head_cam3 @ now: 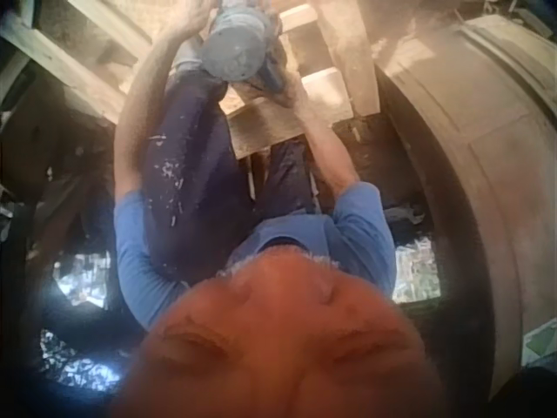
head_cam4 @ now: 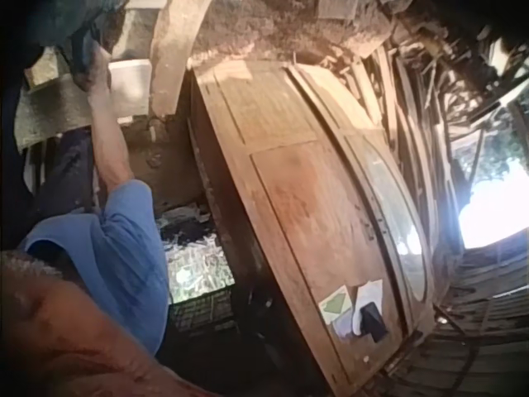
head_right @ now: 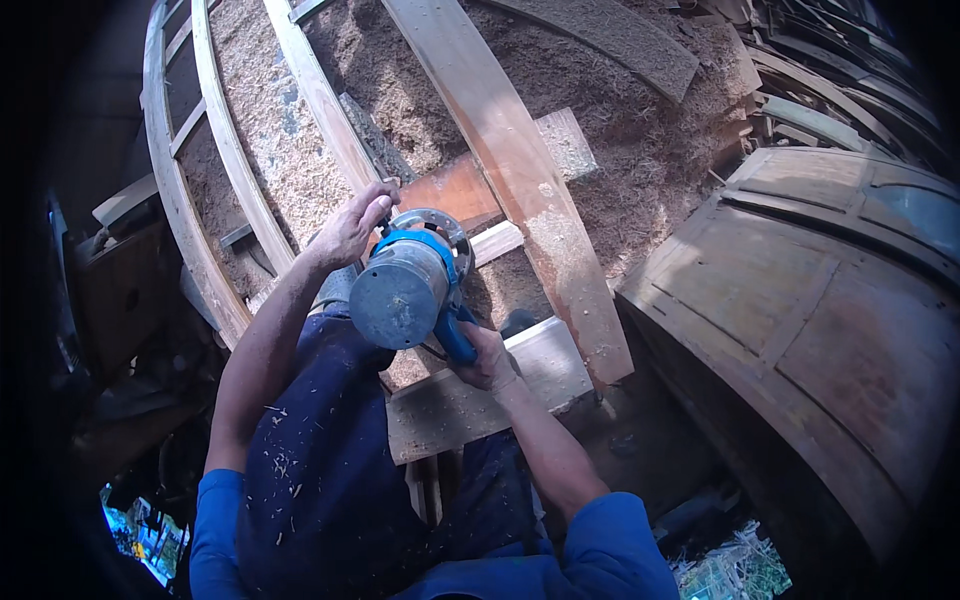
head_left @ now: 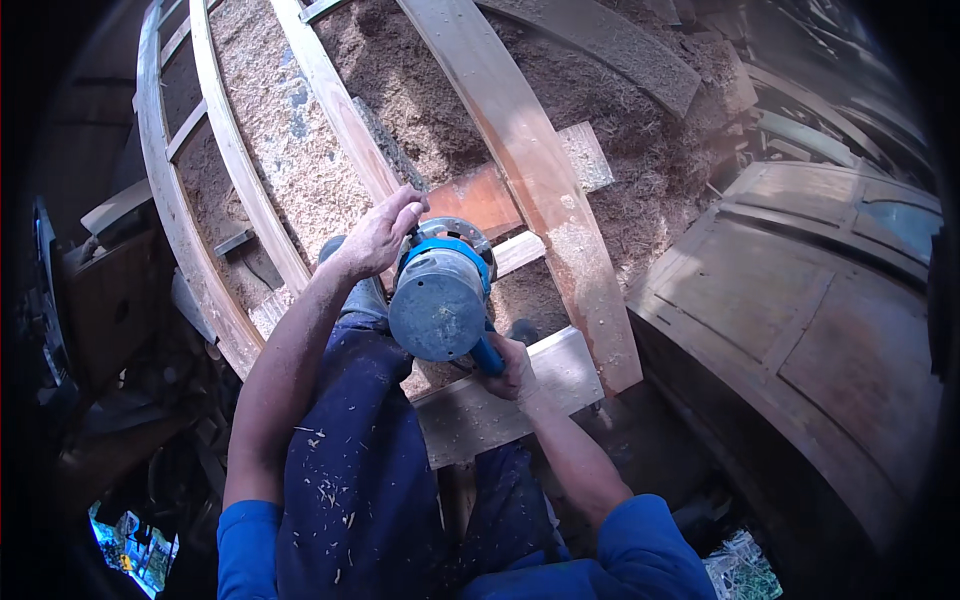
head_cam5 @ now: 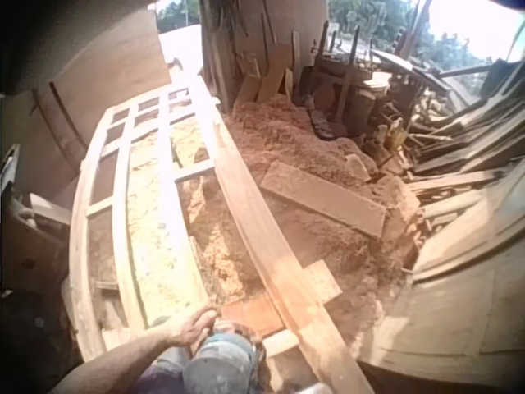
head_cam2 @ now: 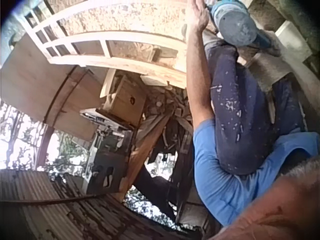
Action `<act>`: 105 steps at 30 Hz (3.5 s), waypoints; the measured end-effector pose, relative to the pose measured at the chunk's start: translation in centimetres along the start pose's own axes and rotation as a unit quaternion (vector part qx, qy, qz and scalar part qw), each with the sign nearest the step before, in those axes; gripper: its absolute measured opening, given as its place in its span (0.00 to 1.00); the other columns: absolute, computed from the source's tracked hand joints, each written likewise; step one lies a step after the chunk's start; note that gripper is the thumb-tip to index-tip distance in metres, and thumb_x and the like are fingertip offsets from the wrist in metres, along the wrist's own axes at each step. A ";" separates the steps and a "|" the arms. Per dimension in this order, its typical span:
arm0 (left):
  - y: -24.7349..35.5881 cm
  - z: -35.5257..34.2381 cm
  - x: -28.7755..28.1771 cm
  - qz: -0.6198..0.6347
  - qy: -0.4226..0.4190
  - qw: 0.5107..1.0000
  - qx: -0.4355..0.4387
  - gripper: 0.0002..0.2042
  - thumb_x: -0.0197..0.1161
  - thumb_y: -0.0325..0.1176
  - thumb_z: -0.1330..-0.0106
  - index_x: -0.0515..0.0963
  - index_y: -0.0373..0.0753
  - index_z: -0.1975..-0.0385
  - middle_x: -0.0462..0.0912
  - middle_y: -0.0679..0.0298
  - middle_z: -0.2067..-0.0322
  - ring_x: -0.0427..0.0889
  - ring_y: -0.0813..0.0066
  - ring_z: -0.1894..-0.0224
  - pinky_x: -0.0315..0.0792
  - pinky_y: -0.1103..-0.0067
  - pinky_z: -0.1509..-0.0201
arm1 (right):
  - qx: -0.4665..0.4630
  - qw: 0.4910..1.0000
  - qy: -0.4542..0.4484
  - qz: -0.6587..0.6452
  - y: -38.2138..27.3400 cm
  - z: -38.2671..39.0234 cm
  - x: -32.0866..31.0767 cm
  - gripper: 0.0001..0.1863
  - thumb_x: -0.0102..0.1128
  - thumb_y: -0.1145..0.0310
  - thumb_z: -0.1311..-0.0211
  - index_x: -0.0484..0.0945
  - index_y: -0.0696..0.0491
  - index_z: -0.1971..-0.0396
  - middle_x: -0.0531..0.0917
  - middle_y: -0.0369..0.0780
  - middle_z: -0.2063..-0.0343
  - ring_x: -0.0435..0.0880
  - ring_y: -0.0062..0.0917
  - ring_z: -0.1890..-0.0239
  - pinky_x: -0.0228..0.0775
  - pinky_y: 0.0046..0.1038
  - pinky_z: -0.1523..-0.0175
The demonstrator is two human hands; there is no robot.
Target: The person uses a power router to shape the edges of a wooden door frame.
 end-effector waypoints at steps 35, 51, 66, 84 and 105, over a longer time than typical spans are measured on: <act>7.3 -8.6 5.9 -0.044 -0.057 0.991 0.111 0.17 0.42 0.43 0.22 0.72 0.35 0.52 0.80 0.53 0.61 0.81 0.63 0.57 0.73 0.69 0.50 | 0.056 0.991 0.118 -0.032 1.1 0.6 -7.2 0.20 0.65 0.73 0.57 0.77 0.53 0.59 0.82 0.40 0.76 0.84 0.32 0.73 0.75 0.32 0.66; 10.0 -11.8 6.8 -0.039 -0.050 0.990 0.128 0.17 0.44 0.43 0.23 0.72 0.36 0.51 0.79 0.52 0.63 0.81 0.59 0.57 0.73 0.66 0.51 | 0.046 0.989 0.121 -0.076 1.2 -1.1 -10.6 0.14 0.64 0.76 0.52 0.74 0.55 0.63 0.78 0.37 0.76 0.80 0.25 0.74 0.72 0.29 0.66; 8.4 -12.4 3.4 -0.011 -0.026 0.996 0.085 0.19 0.42 0.46 0.23 0.73 0.36 0.52 0.79 0.52 0.62 0.81 0.60 0.56 0.73 0.68 0.50 | 0.018 0.993 0.104 -0.047 0.4 -4.6 -11.0 0.14 0.65 0.74 0.56 0.74 0.55 0.67 0.79 0.37 0.78 0.81 0.26 0.75 0.73 0.30 0.66; 7.6 -14.3 -1.5 -0.018 0.010 0.998 0.067 0.21 0.41 0.48 0.23 0.72 0.37 0.51 0.80 0.52 0.55 0.79 0.57 0.48 0.71 0.67 0.45 | 0.010 0.996 0.090 0.025 -0.5 -10.1 -11.7 0.20 0.65 0.73 0.62 0.75 0.53 0.63 0.81 0.41 0.80 0.84 0.36 0.77 0.74 0.33 0.69; 8.6 -13.1 2.1 -0.034 -0.012 0.997 0.072 0.20 0.41 0.47 0.23 0.72 0.36 0.52 0.80 0.51 0.61 0.81 0.57 0.55 0.72 0.66 0.49 | 0.047 0.992 0.110 -0.027 1.9 -6.0 -11.6 0.19 0.67 0.73 0.61 0.74 0.54 0.64 0.81 0.40 0.78 0.85 0.30 0.75 0.75 0.32 0.67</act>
Point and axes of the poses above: each hand's wrist, its own z-axis away from the middle knuckle, its own x-axis out of the palm, y = z × x, the point moved 6 cm from there along -z, towards the middle knuckle
